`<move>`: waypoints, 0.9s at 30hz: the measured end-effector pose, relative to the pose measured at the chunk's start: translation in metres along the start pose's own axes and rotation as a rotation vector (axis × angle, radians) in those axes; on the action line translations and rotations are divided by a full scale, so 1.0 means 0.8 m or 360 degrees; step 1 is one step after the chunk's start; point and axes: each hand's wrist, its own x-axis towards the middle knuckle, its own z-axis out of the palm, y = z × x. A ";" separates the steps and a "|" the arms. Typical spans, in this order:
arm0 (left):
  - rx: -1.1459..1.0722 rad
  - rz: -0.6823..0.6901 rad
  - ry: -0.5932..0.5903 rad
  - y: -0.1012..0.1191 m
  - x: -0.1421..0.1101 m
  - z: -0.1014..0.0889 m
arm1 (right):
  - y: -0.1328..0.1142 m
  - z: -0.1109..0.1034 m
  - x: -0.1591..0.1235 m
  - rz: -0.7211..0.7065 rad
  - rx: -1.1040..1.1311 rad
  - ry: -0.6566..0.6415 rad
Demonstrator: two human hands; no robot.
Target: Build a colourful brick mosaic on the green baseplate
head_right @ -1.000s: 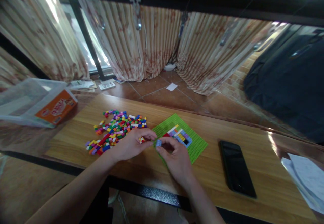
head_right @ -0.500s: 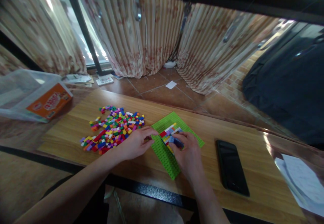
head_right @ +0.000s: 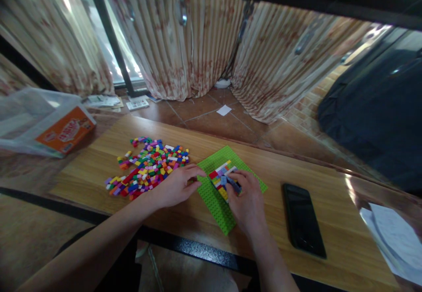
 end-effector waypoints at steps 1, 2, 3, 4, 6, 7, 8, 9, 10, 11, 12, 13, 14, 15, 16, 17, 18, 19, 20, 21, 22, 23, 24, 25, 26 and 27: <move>0.0000 0.0001 0.0000 0.000 0.000 0.000 | 0.000 0.000 0.000 0.0000 -0.0015 0.0001; 0.0001 0.0003 0.0000 0.000 0.000 0.000 | 0.001 0.001 -0.001 0.0001 -0.0046 0.0000; 0.0002 0.0006 -0.0002 -0.001 0.000 0.000 | 0.001 0.001 -0.001 -0.0001 -0.0090 -0.0003; 0.0006 0.0009 -0.0002 -0.001 0.000 0.001 | 0.002 0.002 -0.002 -0.0009 -0.0144 -0.0006; 0.0019 0.0014 -0.0002 -0.002 -0.001 0.001 | 0.004 0.004 -0.003 -0.0039 -0.0248 -0.0009; 0.0025 0.0016 0.0002 -0.002 -0.001 0.001 | 0.004 0.005 -0.003 -0.0056 -0.0290 -0.0010; 0.0028 0.0020 0.0005 -0.002 -0.001 0.001 | 0.003 0.006 -0.004 -0.0069 -0.0324 -0.0014; 0.0028 0.0023 0.0007 -0.002 -0.001 0.001 | 0.002 0.006 -0.004 -0.0074 -0.0348 -0.0017; 0.0027 0.0024 0.0009 -0.002 -0.001 0.001 | 0.000 0.007 -0.004 -0.0071 -0.0360 -0.0022; 0.0025 0.0024 0.0008 -0.001 -0.001 0.001 | -0.002 0.008 -0.005 -0.0065 -0.0358 -0.0027; 0.0026 0.0022 0.0008 -0.001 -0.001 0.001 | -0.004 0.008 -0.005 -0.0057 -0.0344 -0.0030; 0.0027 0.0019 0.0005 0.000 0.000 0.001 | -0.006 0.009 -0.004 -0.0053 -0.0321 -0.0035; 0.0030 0.0017 0.0003 0.001 0.000 0.000 | -0.008 0.009 -0.004 -0.0050 -0.0294 -0.0038; 0.0035 0.0015 0.0000 0.001 0.000 0.000 | -0.009 0.009 -0.004 -0.0050 -0.0270 -0.0042; 0.0039 0.0015 -0.0003 0.002 0.000 -0.001 | -0.010 0.009 -0.004 -0.0051 -0.0251 -0.0047; 0.0042 0.0014 -0.0004 0.003 0.000 -0.001 | -0.010 0.009 -0.003 -0.0051 -0.0236 -0.0051; 0.0045 0.0013 -0.0007 0.003 0.000 -0.001 | -0.010 0.009 -0.003 -0.0050 -0.0224 -0.0053; 0.0047 0.0015 -0.0009 0.004 0.000 -0.002 | -0.010 0.008 -0.003 -0.0049 -0.0216 -0.0056; 0.0048 0.0015 -0.0010 0.004 0.000 -0.002 | -0.010 0.008 -0.003 -0.0047 -0.0210 -0.0056; 0.0050 0.0017 -0.0012 0.004 0.000 -0.002 | -0.009 0.007 -0.003 -0.0043 -0.0212 -0.0055; 0.0053 0.0019 -0.0015 0.004 0.000 -0.002 | -0.008 0.007 -0.003 -0.0041 -0.0222 -0.0047; 0.0055 0.0021 -0.0016 0.004 0.000 -0.002 | -0.007 0.007 -0.003 -0.0041 -0.0237 -0.0037; 0.0056 0.0023 -0.0017 0.004 -0.001 -0.001 | -0.006 0.007 -0.003 -0.0042 -0.0254 -0.0025; 0.0055 0.0025 -0.0018 0.003 -0.001 -0.001 | -0.006 0.007 -0.003 -0.0047 -0.0270 -0.0015; 0.0053 0.0027 -0.0020 0.003 -0.001 -0.001 | -0.005 0.007 -0.003 -0.0052 -0.0282 -0.0007; 0.0051 0.0030 -0.0022 0.003 -0.001 -0.001 | -0.005 0.007 -0.003 -0.0059 -0.0286 -0.0004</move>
